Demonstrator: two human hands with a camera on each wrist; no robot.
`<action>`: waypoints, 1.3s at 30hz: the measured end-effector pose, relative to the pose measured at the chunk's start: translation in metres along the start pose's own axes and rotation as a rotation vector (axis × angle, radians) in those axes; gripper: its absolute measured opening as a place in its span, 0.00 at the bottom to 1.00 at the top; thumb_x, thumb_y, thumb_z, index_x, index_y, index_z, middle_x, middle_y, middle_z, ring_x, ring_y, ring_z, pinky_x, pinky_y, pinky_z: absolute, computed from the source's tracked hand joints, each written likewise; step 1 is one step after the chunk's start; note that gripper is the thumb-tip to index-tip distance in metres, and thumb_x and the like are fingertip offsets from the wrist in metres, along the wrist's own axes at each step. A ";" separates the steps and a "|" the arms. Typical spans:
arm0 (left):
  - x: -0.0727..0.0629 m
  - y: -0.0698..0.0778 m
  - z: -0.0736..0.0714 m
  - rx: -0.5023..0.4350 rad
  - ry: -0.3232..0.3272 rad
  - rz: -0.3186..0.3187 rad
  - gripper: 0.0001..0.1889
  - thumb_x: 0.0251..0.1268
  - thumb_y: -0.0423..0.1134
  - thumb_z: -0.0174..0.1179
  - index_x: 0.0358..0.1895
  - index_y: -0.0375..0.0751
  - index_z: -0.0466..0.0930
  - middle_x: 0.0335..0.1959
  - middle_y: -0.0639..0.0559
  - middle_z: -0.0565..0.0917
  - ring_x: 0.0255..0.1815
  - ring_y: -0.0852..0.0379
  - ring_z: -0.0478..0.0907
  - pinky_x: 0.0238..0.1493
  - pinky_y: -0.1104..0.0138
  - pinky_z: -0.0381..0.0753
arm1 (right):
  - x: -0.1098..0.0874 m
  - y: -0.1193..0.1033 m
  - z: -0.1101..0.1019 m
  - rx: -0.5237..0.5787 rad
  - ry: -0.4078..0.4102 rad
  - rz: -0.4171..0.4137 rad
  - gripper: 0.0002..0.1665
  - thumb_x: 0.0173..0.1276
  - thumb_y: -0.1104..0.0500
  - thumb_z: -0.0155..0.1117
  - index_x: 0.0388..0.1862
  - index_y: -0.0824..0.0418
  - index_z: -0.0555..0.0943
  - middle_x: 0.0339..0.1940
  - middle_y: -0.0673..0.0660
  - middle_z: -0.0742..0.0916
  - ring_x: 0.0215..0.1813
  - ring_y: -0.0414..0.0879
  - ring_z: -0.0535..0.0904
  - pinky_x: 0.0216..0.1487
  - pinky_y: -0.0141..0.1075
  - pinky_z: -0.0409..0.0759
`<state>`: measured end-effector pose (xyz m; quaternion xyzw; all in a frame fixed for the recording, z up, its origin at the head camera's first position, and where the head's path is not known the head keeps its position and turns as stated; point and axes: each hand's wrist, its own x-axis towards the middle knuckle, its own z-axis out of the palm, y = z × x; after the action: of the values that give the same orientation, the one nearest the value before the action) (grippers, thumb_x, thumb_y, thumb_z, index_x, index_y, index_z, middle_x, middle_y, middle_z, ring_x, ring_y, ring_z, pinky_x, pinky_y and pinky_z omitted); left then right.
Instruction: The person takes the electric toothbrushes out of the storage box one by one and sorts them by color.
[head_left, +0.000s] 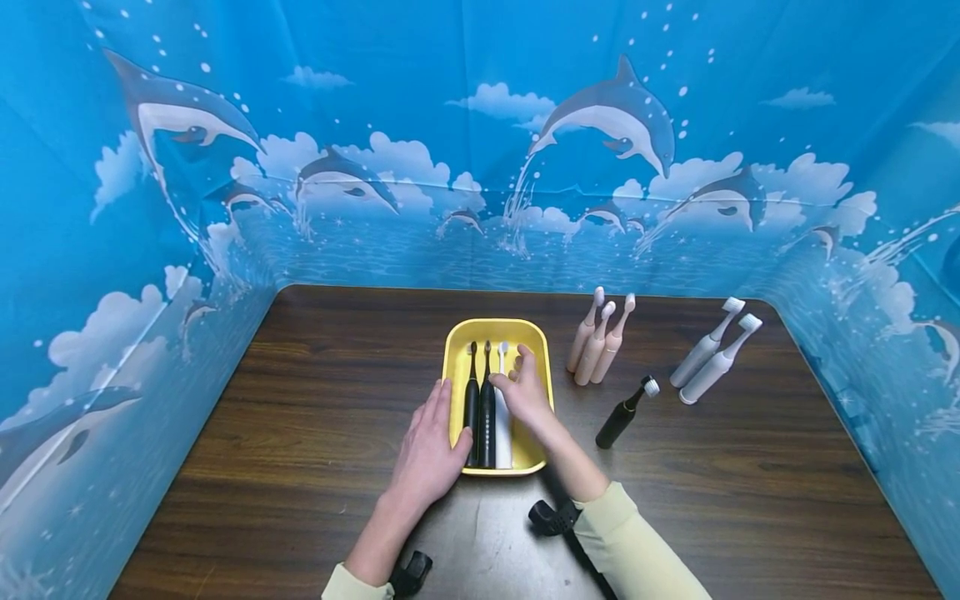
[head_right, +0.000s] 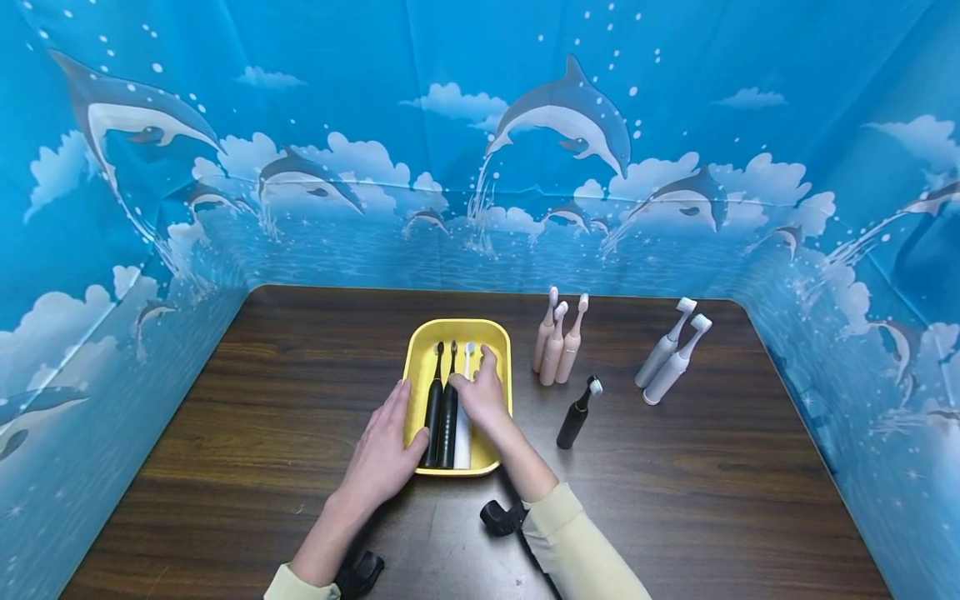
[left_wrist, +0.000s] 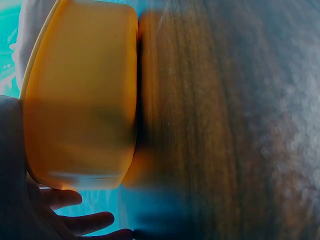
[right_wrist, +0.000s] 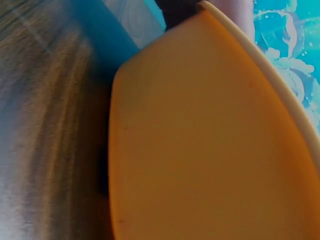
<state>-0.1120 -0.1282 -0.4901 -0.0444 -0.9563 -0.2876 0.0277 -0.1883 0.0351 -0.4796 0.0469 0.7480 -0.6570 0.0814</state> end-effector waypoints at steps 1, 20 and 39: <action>0.000 0.000 0.000 -0.001 0.002 0.002 0.43 0.69 0.47 0.60 0.82 0.37 0.53 0.81 0.39 0.58 0.73 0.33 0.64 0.69 0.42 0.67 | 0.002 0.000 0.000 0.027 -0.002 0.020 0.50 0.66 0.61 0.61 0.81 0.70 0.48 0.79 0.78 0.59 0.77 0.70 0.60 0.75 0.57 0.60; 0.001 0.000 0.000 -0.001 0.015 0.017 0.42 0.68 0.46 0.60 0.81 0.36 0.55 0.81 0.39 0.59 0.72 0.33 0.65 0.67 0.41 0.68 | 0.019 -0.004 0.002 0.175 -0.083 0.241 0.42 0.71 0.62 0.59 0.78 0.73 0.55 0.69 0.74 0.74 0.64 0.62 0.76 0.67 0.49 0.72; 0.001 0.001 0.001 0.015 0.010 -0.006 0.42 0.68 0.47 0.61 0.81 0.38 0.56 0.80 0.40 0.60 0.72 0.34 0.66 0.65 0.41 0.71 | -0.016 -0.010 -0.008 -0.030 -0.186 0.031 0.15 0.67 0.70 0.61 0.51 0.76 0.78 0.32 0.57 0.84 0.32 0.45 0.79 0.38 0.34 0.77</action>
<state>-0.1130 -0.1270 -0.4903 -0.0400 -0.9584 -0.2807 0.0322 -0.1745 0.0420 -0.4654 -0.0042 0.7460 -0.6461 0.1614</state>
